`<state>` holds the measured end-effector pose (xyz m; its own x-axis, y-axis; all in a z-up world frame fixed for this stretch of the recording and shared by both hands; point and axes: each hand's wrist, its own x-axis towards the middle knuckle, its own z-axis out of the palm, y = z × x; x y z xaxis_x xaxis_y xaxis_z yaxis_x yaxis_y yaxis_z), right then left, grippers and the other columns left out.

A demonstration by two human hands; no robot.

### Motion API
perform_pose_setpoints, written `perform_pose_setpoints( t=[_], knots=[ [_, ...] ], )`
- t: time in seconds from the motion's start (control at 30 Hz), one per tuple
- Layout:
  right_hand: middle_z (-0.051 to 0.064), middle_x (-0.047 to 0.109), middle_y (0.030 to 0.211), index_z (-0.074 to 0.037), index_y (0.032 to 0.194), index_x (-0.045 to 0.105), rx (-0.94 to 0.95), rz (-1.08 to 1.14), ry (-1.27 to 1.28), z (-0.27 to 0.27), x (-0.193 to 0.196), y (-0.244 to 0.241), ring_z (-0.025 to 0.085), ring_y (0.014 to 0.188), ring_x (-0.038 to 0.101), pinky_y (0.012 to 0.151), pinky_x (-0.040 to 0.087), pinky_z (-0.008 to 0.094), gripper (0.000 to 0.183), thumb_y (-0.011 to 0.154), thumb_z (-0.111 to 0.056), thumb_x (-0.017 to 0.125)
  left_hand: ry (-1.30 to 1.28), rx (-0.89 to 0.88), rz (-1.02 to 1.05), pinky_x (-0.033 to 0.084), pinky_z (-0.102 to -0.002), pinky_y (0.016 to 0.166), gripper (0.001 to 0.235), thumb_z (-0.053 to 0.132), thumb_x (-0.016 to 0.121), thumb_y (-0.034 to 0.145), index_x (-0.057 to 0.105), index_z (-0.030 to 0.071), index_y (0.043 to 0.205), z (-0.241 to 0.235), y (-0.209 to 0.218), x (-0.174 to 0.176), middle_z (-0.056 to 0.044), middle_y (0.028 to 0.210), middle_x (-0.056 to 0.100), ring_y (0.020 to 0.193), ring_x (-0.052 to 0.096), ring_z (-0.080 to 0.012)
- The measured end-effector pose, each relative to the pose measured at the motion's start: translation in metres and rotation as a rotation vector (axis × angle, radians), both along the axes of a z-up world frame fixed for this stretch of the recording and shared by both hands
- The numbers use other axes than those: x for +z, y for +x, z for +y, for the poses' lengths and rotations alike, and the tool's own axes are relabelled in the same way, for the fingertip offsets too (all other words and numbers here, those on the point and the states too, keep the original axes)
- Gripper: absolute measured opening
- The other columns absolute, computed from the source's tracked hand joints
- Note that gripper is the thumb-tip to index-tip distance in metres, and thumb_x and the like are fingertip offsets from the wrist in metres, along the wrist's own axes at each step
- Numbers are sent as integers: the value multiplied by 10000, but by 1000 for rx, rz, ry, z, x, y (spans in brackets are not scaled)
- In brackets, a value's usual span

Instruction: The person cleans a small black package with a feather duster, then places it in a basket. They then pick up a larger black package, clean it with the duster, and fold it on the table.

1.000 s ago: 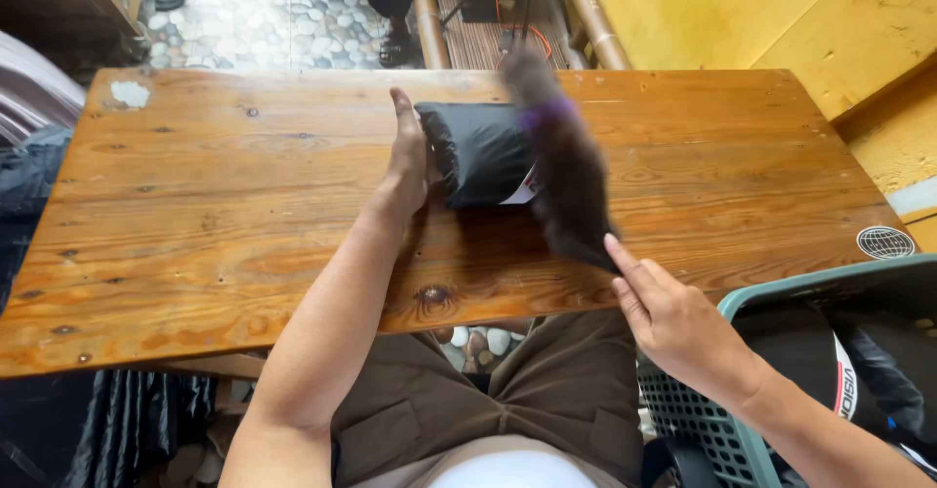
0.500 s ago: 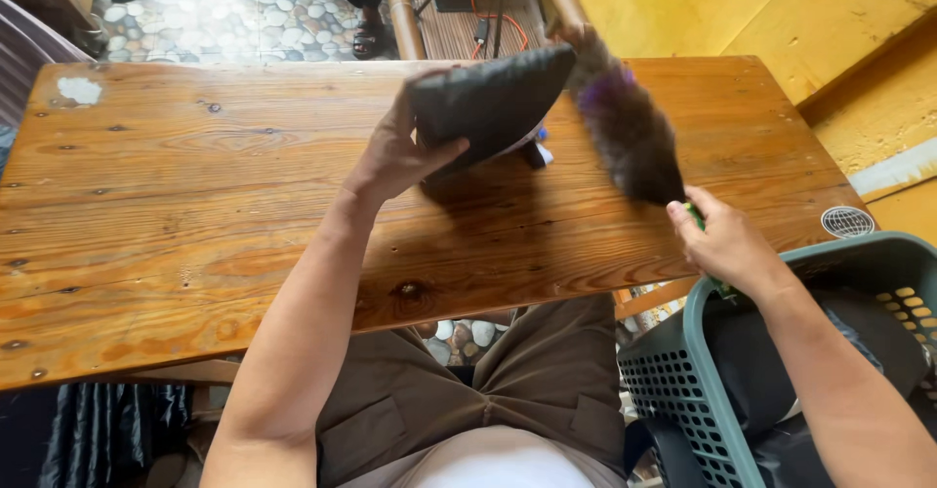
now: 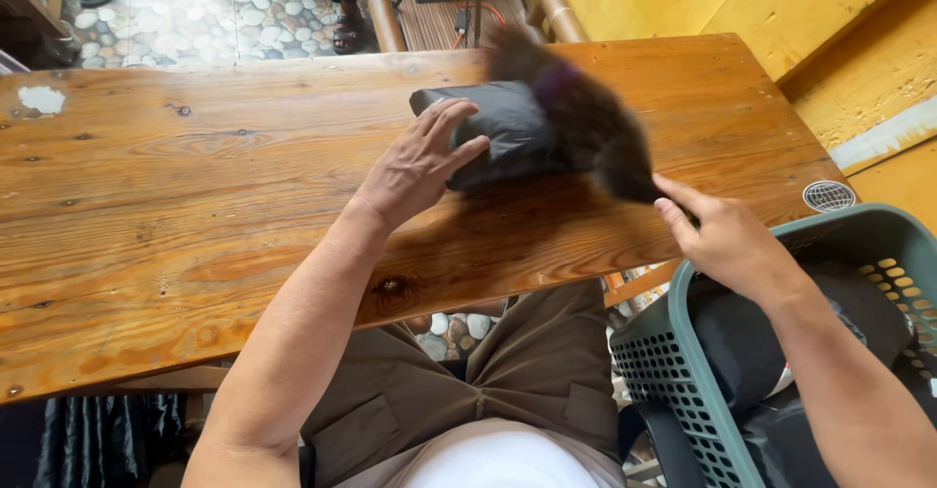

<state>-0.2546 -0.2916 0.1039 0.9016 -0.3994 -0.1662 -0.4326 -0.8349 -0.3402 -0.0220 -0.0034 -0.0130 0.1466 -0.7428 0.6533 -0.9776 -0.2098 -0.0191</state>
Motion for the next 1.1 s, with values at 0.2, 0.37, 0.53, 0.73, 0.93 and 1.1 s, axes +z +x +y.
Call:
perform_pose_setpoints(
  t=[0.2, 0.37, 0.53, 0.73, 0.93, 1.1],
  knots=[
    [25, 587, 735, -268, 1509, 604, 3, 69, 303, -3, -7, 1, 143, 508, 399, 498, 354, 294, 515, 999, -327, 557, 121, 105, 16, 459, -492, 1041, 821, -60, 696, 700, 522, 149, 1474, 2, 11, -15, -260, 1375, 535, 1211, 528, -416],
    [274, 689, 1257, -133, 1450, 573, -62, -1, -291, -109, -53, 57, 474, 1109, 660, 866, 507, 552, 529, 1048, -459, 460, 30, 3, 158, 265, -594, 1236, 801, -22, 733, 710, 490, 112, 1461, 5, 10, -2, -183, 1569, 425, 1479, 381, -389],
    [261, 698, 1284, -74, 1411, 592, -133, 29, -545, -204, -90, 93, 503, 1124, 665, 838, 507, 623, 524, 1076, -429, 401, -272, -82, 460, 445, -479, 1152, 572, 133, 766, 940, 487, 81, 1437, 16, 2, 12, -140, 1428, 556, 1350, 516, -344],
    [240, 507, 1490, -181, 1455, 616, -311, 212, -580, -243, -120, 116, 441, 1360, 480, 1040, 410, 621, 476, 1038, -400, 547, -624, 53, 1059, 601, -327, 896, 394, 328, 722, 934, 564, 172, 1259, 18, 11, 7, -5, 1159, 675, 1121, 663, -128],
    [293, 625, 1144, 17, 1415, 637, 210, -662, -585, -130, -118, 170, 479, 1136, 608, 892, 505, 562, 562, 1065, -422, 667, -845, -7, 1220, 613, -296, 660, 342, 428, 686, 1041, 560, 112, 1073, 11, 56, -44, -18, 850, 659, 792, 686, -125],
    [314, 619, 1342, -10, 1416, 566, 95, -493, 837, 26, -147, 224, 454, 1281, 578, 1064, 470, 525, 801, 995, -692, 586, -846, 31, 1407, 574, -358, 893, 470, 504, 689, 1020, 584, 64, 1146, 5, 54, -52, -103, 1052, 716, 1000, 663, -165]
  ],
)
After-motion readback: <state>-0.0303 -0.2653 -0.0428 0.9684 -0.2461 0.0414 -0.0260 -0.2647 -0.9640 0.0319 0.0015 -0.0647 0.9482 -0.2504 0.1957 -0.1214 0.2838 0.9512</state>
